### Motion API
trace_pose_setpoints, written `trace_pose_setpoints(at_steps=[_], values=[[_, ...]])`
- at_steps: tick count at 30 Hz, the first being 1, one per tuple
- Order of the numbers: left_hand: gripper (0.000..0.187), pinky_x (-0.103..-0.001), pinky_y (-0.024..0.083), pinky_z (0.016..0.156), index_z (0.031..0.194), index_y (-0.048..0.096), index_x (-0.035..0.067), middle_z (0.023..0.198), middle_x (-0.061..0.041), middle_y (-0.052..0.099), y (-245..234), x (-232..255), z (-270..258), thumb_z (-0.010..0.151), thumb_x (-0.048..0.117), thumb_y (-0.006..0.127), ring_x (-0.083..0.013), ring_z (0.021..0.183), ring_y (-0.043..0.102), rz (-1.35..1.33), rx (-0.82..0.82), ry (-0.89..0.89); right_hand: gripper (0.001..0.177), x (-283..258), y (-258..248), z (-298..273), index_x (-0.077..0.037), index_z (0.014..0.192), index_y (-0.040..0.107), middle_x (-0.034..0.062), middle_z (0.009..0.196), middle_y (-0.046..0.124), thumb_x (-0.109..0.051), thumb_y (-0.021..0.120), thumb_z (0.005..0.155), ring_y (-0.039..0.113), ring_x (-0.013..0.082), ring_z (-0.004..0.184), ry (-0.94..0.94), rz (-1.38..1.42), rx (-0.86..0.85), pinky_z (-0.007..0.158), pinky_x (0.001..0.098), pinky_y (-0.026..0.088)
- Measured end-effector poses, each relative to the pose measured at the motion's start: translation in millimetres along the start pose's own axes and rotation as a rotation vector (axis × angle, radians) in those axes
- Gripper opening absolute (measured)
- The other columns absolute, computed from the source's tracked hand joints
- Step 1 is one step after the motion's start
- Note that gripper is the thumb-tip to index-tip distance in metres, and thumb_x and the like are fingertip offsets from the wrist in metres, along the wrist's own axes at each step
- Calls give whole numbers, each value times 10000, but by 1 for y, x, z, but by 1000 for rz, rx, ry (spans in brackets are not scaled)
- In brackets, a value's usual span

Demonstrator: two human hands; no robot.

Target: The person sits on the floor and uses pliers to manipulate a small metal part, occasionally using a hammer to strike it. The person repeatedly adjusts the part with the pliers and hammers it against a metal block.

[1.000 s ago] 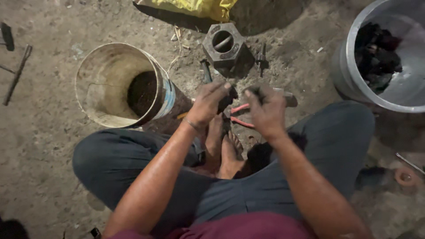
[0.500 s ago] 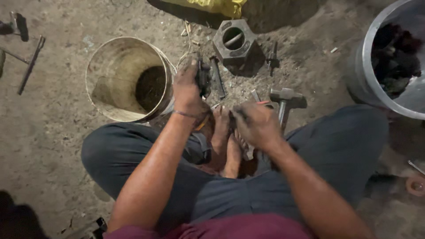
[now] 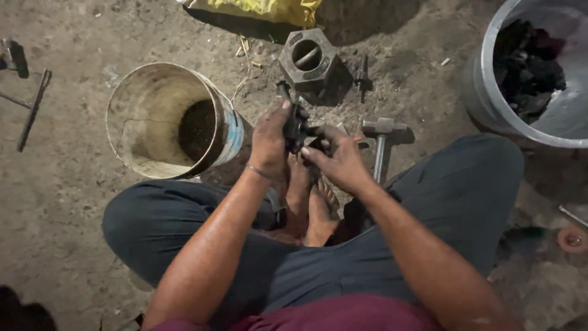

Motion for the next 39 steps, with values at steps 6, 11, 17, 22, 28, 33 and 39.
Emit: trace_pose_setpoints(at_steps=[6,11,17,22,28,33,39], values=[[339,-292,472,668,922,709,2,812,-34,667,2,-2,4,1058,267,548,-112,733,580,-289,-43,-187,293,13,-1,-1,39,1073,710,74,925,730,-232,718,960,688,138,835,106,100,-37,764,300,569],[338,-252,421,602,884,719,15,758,11,641,3,-9,2,1050,275,580,-72,669,542,-448,-146,-288,242,12,-33,9,12,1056,740,25,923,743,-182,756,912,656,111,812,88,45,287,723,288,531],[340,-256,398,541,839,705,20,698,19,609,5,-2,5,1017,300,633,-69,605,521,-380,-205,-317,266,4,-73,6,62,1117,704,24,751,547,-193,754,1061,467,114,646,-49,482,337,574,300,373],[342,-261,443,564,837,691,-30,736,-1,655,6,9,1,923,284,797,-70,656,544,-74,-221,-166,222,12,-61,8,6,1066,739,92,892,741,-191,714,968,664,166,799,-123,-291,204,721,320,531],[181,-430,563,708,998,747,119,962,-144,751,7,1,1,828,177,728,-362,819,707,552,-225,483,228,29,-49,17,-1,1031,734,198,922,754,-169,691,884,751,255,841,-147,-504,53,752,382,552],[250,-519,545,729,1009,763,158,897,-177,728,19,-15,-3,844,340,717,-404,816,696,825,-478,139,261,33,-46,18,-28,1031,754,218,963,745,-207,728,844,736,369,862,-189,-686,48,749,442,559],[242,-411,547,627,998,772,67,836,-169,750,12,8,-1,884,275,728,-296,701,699,369,-470,-58,269,23,-56,18,-62,1095,755,163,992,806,-202,722,867,794,279,867,-73,-637,40,763,388,582]])
Point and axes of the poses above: each hand's wrist, its own z-axis towards the middle knuckle, its own y-axis out of the palm, x = y × z, the point moved 2 cm from there along z, towards the middle knuckle
